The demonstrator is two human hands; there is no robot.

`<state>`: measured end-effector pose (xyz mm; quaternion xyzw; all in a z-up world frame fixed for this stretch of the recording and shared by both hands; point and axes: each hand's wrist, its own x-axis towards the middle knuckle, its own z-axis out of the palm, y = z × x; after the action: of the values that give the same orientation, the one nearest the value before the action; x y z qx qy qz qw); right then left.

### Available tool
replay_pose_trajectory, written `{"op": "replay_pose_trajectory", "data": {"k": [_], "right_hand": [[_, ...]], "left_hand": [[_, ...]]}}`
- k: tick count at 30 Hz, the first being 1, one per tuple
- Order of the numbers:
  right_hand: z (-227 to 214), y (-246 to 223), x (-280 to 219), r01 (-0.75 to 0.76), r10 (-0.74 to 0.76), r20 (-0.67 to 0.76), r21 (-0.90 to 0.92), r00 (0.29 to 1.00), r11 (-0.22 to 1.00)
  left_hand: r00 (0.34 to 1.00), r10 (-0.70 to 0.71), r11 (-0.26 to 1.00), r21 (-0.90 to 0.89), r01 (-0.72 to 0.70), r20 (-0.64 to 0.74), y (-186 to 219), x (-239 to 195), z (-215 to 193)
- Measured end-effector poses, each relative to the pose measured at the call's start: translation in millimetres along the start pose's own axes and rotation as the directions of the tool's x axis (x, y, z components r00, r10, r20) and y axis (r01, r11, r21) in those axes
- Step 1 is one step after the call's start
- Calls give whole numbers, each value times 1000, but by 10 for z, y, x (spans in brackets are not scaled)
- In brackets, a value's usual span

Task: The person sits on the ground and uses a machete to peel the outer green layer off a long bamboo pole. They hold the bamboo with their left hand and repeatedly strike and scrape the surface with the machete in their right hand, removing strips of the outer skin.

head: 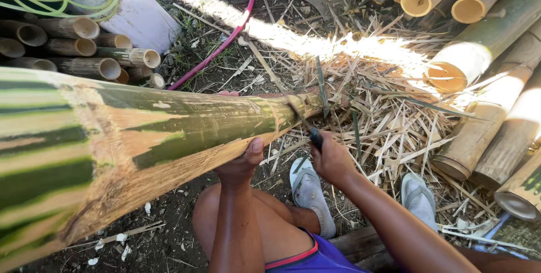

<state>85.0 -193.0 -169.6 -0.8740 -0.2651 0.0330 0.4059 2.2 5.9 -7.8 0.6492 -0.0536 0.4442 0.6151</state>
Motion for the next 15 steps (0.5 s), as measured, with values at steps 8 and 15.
{"op": "replay_pose_trajectory", "data": {"k": [8,15], "right_hand": [[-175,-246,-39,-71,71,7,-15,997,997],[180,96,334,-353,363,65,-124,930,927]], "left_hand": [[994,4,999,-40,-8,-113,0,33,67],[985,-63,996,49,71,-161,42,-80,117]]}}
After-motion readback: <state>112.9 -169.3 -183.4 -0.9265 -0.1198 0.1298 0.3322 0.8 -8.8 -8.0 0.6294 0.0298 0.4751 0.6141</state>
